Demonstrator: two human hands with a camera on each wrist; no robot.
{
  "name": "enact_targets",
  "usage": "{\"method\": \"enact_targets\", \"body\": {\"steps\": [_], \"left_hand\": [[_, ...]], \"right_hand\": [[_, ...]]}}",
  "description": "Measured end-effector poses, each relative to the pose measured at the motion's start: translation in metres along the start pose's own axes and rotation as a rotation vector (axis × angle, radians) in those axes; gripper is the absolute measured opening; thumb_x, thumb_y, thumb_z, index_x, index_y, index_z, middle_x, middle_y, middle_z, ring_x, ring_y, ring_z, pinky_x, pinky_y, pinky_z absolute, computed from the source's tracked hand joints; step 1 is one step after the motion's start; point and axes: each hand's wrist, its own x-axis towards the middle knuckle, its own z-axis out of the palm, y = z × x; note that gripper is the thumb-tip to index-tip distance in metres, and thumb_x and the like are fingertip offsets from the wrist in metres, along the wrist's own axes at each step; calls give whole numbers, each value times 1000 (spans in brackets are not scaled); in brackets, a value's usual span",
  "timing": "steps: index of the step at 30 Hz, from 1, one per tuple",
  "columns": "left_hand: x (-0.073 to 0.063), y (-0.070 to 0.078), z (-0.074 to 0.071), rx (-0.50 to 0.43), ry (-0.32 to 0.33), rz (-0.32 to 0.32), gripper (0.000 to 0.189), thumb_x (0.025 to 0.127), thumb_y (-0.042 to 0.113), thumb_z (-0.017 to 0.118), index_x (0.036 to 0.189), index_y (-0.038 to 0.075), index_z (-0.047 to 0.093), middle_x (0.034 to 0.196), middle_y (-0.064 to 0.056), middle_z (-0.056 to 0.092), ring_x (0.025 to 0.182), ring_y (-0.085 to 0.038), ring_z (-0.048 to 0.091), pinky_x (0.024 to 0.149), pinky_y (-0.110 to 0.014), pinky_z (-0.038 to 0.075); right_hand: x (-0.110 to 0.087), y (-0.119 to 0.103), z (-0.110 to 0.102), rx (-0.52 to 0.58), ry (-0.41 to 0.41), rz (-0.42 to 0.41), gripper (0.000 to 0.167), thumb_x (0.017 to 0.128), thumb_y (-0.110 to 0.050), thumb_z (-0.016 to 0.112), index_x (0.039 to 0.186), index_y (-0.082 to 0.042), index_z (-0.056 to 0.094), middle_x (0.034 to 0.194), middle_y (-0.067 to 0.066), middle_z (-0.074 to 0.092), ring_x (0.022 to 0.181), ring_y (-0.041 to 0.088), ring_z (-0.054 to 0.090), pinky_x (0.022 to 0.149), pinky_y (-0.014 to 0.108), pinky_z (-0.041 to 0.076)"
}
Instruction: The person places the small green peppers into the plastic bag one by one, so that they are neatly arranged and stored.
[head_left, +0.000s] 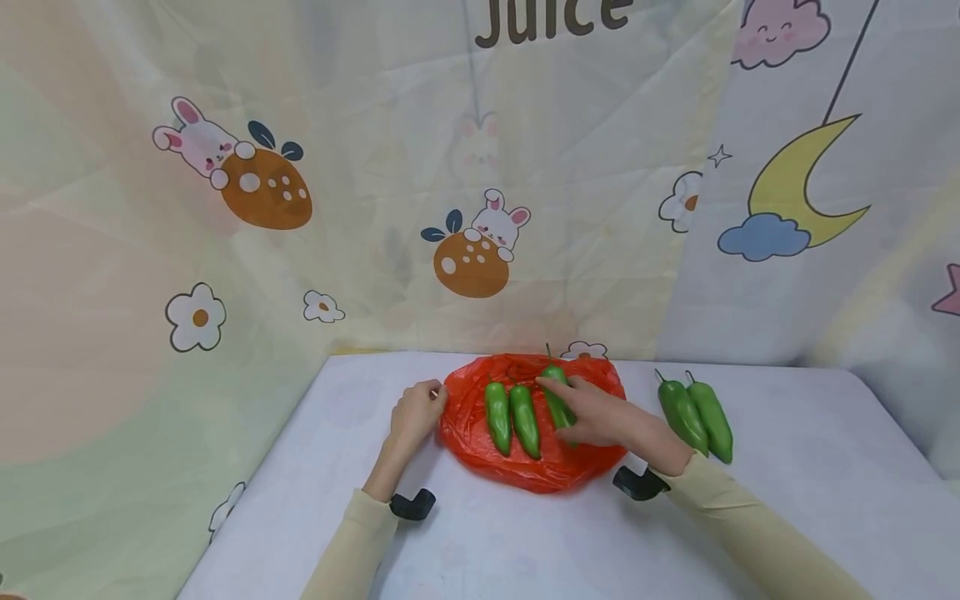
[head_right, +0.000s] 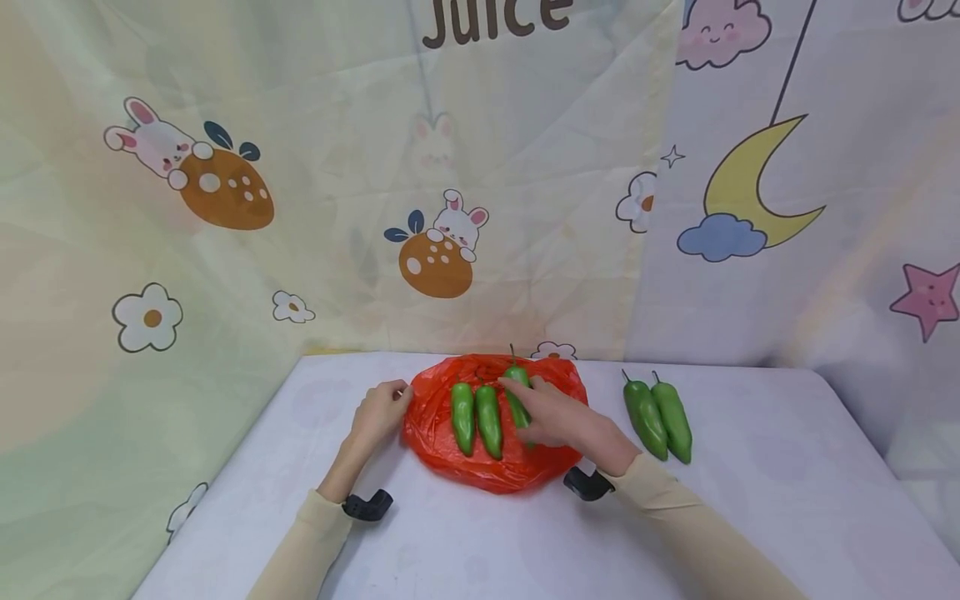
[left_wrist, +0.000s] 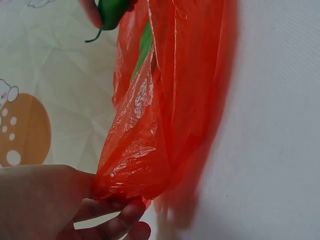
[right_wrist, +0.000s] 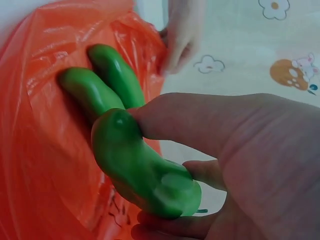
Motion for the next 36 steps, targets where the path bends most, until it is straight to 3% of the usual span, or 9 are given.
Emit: {"method": "enact_targets", "body": {"steps": [10, 19, 36], "left_hand": [[0, 1, 0, -8, 5, 0, 28, 100, 26, 53, 100, 8, 74, 71, -3, 65, 59, -16, 54, 51, -26, 42], [0, 2, 1, -17, -4, -10, 28, 101, 26, 54, 103, 7, 73, 71, -3, 65, 60, -16, 55, 52, -25, 43], [2, 3, 3, 2, 5, 0, 27, 100, 25, 53, 101, 7, 74, 72, -3, 66, 60, -16, 55, 52, -26, 43]], "right_hand": [[14, -3, 18, -22, -18, 47, 84, 86, -22, 77, 157, -23, 32, 143, 23, 44, 118, 32, 53, 86, 49, 58], [25, 3, 28, -36, -43, 99, 86, 82, -24, 81, 155, -23, 35, 142, 22, 44, 115, 31, 52, 82, 48, 59], [30, -2, 35, -46, -29, 141, 85, 84, -27, 80, 156, -23, 33, 145, 24, 44, 112, 32, 54, 88, 51, 57]]}}
